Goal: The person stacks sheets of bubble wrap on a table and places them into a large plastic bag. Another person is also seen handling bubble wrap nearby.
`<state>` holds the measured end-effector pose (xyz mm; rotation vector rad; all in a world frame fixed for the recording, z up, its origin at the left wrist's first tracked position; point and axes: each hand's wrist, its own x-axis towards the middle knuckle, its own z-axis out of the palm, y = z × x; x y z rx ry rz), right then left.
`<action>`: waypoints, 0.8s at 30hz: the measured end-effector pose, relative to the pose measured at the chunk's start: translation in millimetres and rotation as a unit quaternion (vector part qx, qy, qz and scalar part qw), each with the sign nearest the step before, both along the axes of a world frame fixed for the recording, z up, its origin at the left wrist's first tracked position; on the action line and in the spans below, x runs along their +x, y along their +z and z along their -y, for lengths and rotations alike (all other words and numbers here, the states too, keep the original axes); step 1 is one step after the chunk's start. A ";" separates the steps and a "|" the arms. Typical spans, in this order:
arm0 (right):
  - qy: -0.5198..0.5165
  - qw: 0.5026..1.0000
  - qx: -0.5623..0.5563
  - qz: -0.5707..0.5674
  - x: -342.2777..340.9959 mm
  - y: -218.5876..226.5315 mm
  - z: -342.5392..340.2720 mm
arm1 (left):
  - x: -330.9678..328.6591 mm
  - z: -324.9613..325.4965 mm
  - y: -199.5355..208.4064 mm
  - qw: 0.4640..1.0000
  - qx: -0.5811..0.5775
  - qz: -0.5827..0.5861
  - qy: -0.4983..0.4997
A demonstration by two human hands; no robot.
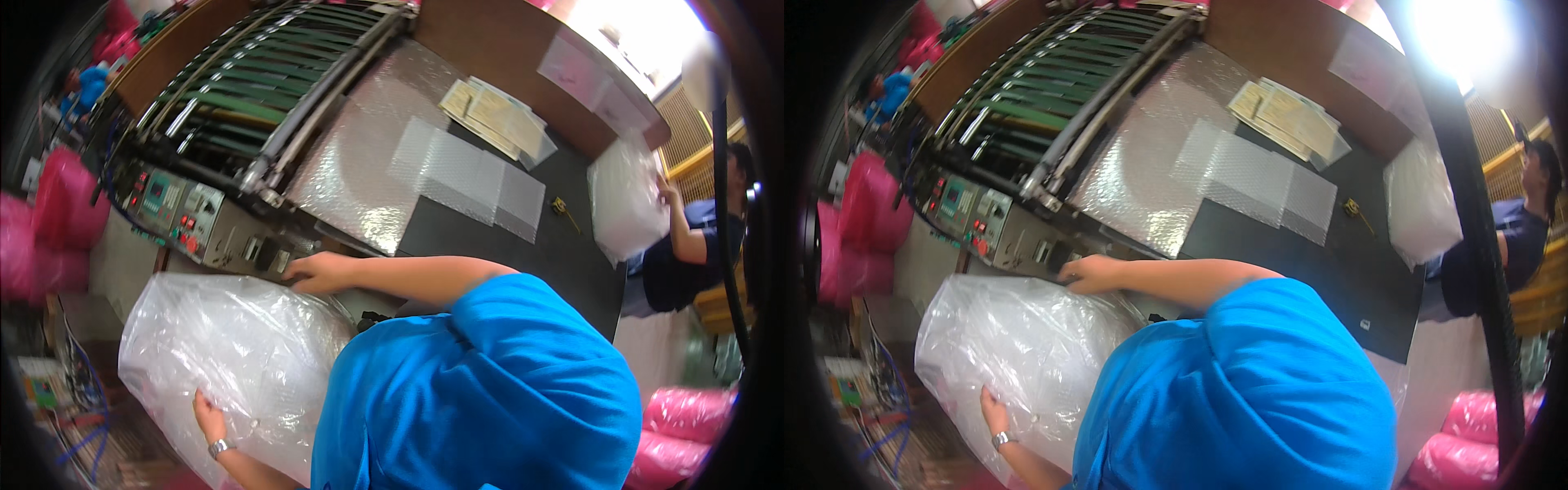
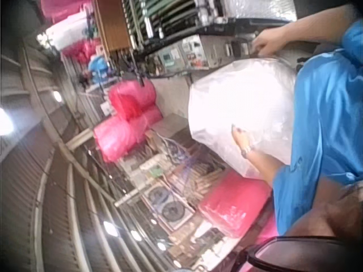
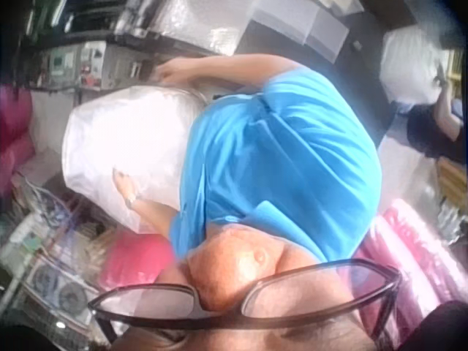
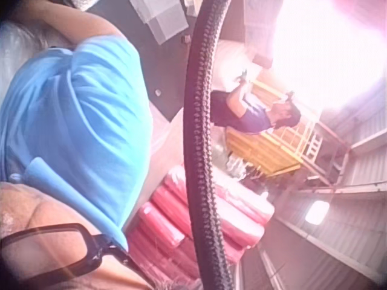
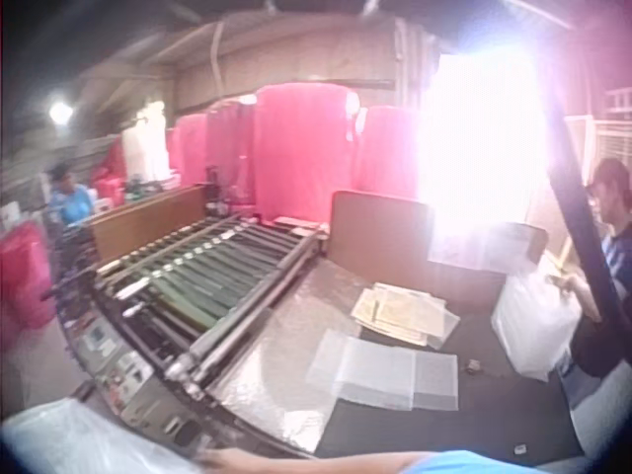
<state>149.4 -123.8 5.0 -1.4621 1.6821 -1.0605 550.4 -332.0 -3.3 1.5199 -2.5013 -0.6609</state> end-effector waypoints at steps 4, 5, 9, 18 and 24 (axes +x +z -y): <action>-0.263 0.937 0.220 0.061 -48.7 -49.9 -138.5 | -33.4 18.8 51.4 0.990 -0.035 -0.126 0.059; -0.341 0.920 0.191 0.034 -56.2 -71.4 -175.1 | -49.1 19.5 66.8 0.976 -0.128 -0.157 0.082; -0.578 0.788 0.184 0.108 -75.6 -111.5 -303.0 | -167.5 -32.6 112.6 0.888 -0.318 -0.325 0.065; -0.797 0.530 0.062 0.282 -136.8 -131.4 -468.3 | -427.4 -213.7 80.6 0.865 0.079 -0.434 -0.238; -0.793 0.522 0.073 0.307 -177.5 -163.1 -494.3 | -505.1 -277.6 51.2 0.887 0.113 -0.302 -0.331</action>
